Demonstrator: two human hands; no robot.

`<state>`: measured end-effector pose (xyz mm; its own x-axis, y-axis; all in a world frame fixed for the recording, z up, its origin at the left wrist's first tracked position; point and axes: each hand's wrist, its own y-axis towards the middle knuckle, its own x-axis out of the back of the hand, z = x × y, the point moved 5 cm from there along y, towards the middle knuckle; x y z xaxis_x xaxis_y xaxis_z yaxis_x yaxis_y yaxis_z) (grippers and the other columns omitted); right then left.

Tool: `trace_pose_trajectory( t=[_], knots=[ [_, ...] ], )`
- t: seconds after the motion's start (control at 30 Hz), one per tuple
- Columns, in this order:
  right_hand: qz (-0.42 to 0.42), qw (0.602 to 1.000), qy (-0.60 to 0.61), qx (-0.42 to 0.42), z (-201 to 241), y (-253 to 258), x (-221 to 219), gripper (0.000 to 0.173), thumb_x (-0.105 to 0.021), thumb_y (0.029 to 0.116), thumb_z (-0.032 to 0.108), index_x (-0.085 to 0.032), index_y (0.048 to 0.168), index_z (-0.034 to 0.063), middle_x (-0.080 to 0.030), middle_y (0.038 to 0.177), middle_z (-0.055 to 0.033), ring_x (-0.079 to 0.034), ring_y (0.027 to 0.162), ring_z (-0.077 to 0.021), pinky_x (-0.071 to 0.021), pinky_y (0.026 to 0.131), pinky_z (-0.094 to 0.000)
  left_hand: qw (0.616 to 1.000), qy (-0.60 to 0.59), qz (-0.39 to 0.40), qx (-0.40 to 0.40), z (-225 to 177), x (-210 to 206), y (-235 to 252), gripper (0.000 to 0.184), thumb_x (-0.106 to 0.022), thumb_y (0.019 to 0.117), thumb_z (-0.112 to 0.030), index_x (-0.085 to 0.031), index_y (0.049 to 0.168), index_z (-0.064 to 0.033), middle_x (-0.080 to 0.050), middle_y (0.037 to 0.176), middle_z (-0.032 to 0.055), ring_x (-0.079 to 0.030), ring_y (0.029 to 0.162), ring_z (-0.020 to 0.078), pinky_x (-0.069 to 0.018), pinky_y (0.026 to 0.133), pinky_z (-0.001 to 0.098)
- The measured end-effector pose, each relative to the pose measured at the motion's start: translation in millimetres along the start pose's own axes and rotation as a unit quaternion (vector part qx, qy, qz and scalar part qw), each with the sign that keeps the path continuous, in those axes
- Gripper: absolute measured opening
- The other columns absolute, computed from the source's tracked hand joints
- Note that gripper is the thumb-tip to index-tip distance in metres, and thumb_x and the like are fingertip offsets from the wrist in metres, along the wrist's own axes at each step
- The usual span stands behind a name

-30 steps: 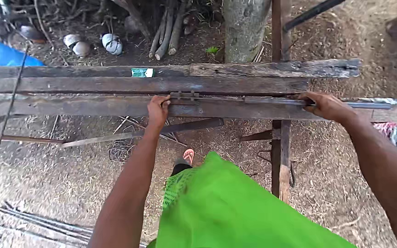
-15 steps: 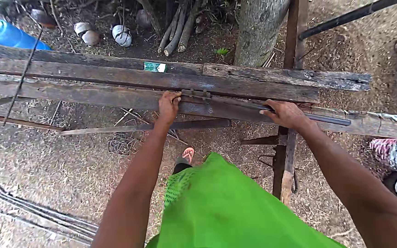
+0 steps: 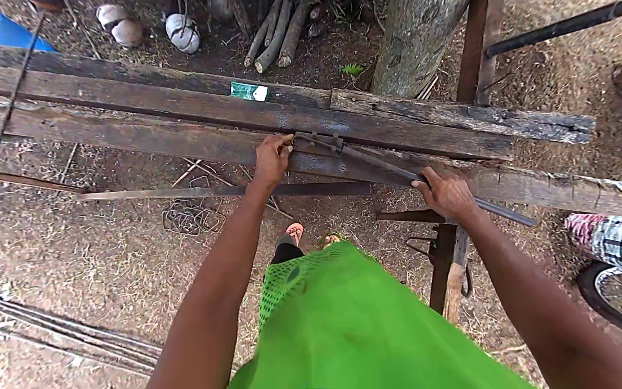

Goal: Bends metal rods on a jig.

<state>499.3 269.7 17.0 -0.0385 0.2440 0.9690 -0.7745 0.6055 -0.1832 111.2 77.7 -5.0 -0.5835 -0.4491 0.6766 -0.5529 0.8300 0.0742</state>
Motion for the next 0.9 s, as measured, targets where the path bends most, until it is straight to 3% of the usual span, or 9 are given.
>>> trace_pose_trajectory(
  t=[0.3,0.47,0.6,0.7,0.9],
  knots=[
    [-0.011,0.999,0.016,-0.04,-2,4,-1,0.048,-0.051,0.1038,0.053,-0.066,0.114,0.0084,-0.067,0.076,-0.0162,-0.068,0.07,-0.0401,-0.0513,0.06,-0.0618,0.998,-0.036,0.052,-0.02,6,1,8,0.033,-0.061,0.1,-0.006,-0.067,0.132,-0.0018,-0.066,0.127,0.0195,-0.07,0.105,0.0261,-0.0562,0.097,0.04],
    [-0.011,0.998,-0.018,-0.055,4,0,-4,0.053,-0.04,0.1058,0.055,-0.065,0.111,0.008,-0.065,0.071,-0.0166,-0.068,0.067,-0.0411,-0.0504,0.056,-0.0605,0.997,-0.052,0.036,-0.038,9,-4,7,0.034,-0.066,0.0999,-0.015,-0.066,0.131,-0.0012,-0.065,0.123,0.0192,-0.069,0.098,0.0248,-0.0574,0.09,0.0387],
    [-0.019,0.999,-0.008,-0.034,2,4,0,0.057,-0.038,0.1061,0.056,-0.067,0.112,0.0072,-0.066,0.072,-0.017,-0.068,0.066,-0.0413,-0.0506,0.056,-0.0611,0.998,-0.023,-0.017,-0.062,6,-11,5,0.031,-0.062,0.1021,-0.015,-0.068,0.129,-0.0009,-0.065,0.117,0.0225,-0.066,0.105,0.0339,-0.0536,0.096,0.047],
    [-0.026,1.0,-0.011,-0.013,2,8,1,0.063,-0.034,0.1056,0.059,-0.067,0.108,0.0046,-0.066,0.073,-0.0181,-0.069,0.067,-0.0422,-0.0514,0.056,-0.0608,0.996,-0.012,-0.033,-0.087,8,-14,5,0.029,-0.06,0.1024,-0.014,-0.07,0.126,-0.0001,-0.065,0.115,0.0228,-0.066,0.106,0.035,-0.0534,0.097,0.0466],
    [-0.008,0.998,-0.036,-0.044,11,8,4,0.065,-0.029,0.1073,0.055,-0.065,0.111,0.0012,-0.07,0.086,-0.0229,-0.07,0.076,-0.0471,-0.0524,0.062,-0.0634,0.99,0.029,-0.034,-0.135,4,-12,5,0.031,-0.058,0.1029,-0.015,-0.068,0.126,0.0032,-0.065,0.114,0.0246,-0.066,0.105,0.0372,-0.0554,0.094,0.0469]
  ],
)
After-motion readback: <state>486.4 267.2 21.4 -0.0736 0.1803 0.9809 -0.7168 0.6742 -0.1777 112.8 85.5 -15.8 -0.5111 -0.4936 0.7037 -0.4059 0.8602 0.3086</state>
